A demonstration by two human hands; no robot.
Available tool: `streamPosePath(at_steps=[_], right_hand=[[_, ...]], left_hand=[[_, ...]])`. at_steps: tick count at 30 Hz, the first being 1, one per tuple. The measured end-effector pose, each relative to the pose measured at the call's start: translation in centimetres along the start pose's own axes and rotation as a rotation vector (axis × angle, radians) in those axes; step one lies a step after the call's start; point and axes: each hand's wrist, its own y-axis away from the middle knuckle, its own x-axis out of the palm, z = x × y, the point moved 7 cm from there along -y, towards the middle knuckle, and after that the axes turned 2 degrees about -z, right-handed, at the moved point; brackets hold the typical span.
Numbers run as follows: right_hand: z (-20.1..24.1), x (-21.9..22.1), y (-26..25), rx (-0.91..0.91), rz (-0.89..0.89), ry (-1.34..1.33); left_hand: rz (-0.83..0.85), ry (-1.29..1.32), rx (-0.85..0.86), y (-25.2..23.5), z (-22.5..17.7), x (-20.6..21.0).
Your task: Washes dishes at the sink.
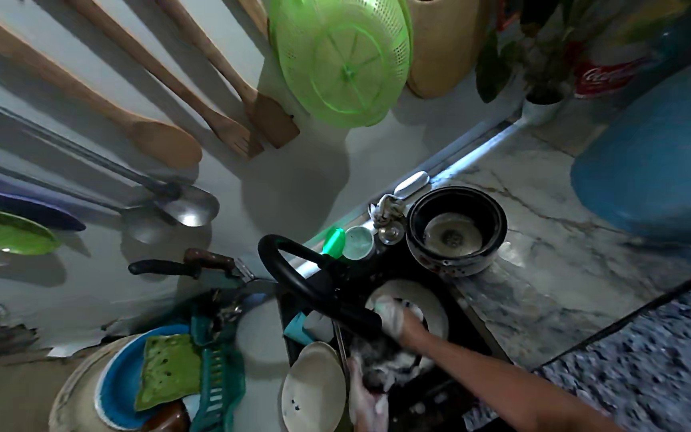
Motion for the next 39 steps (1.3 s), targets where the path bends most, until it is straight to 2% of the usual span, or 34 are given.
streamPosePath(at_steps=[2,3,6,8,12,14,16,20,24,27,31,33,35,37,39], right_hand=[[-2.2,-1.6,-2.2,0.134,-0.098,0.060],[-2.0,-1.5,-2.5,0.168,-0.083,0.087],[-0.1,1.2,-1.5,0.148,0.026,0.042],[-0.8,2.3,-1.2,0.128,0.034,0.006],[-2.0,3.6,0.9,0.231,0.001,-0.140],[-1.7,3.4,1.6,0.182,-0.123,-0.207],[-1.5,3.7,2.0,0.145,-0.164,-0.214],[0.5,3.3,2.2,0.081,-0.176,-0.399],[2.5,3.0,2.4,-0.016,-0.110,-0.540],[3.8,2.7,2.4,-0.070,-0.032,-0.453],[4.3,2.7,1.8,-0.045,0.059,-0.284],[4.5,2.6,1.6,-0.072,0.055,-0.273],[4.6,2.9,1.6,-0.137,0.068,-0.214],[5.2,2.7,1.5,-0.214,0.077,-0.045],[5.0,1.0,0.2,-0.205,0.043,0.062]], left_hand=[[0.016,-0.003,-0.005,0.4,0.4,0.5],[0.015,0.005,0.000,0.4,0.7,0.8],[0.050,0.019,0.076,-0.4,1.5,0.8],[0.008,0.017,0.028,-0.6,1.9,1.1],[0.032,-0.202,-0.045,-0.1,2.1,1.6],[0.107,-0.272,-0.060,-0.3,2.1,1.7],[0.144,-0.294,-0.050,-0.3,1.8,1.4],[0.224,-0.263,-0.015,0.3,-0.1,1.3],[0.262,-0.240,0.011,0.4,-0.9,0.6],[0.283,-0.191,0.076,-0.5,-0.8,-0.2],[0.315,-0.133,0.086,0.1,-1.6,0.4],[0.279,-0.152,0.075,1.0,-2.3,0.7],[0.237,-0.161,0.090,0.4,-1.3,-0.5],[0.198,-0.140,0.107,-0.2,-0.2,-1.3],[0.134,-0.150,0.097,0.5,0.0,-1.0]])
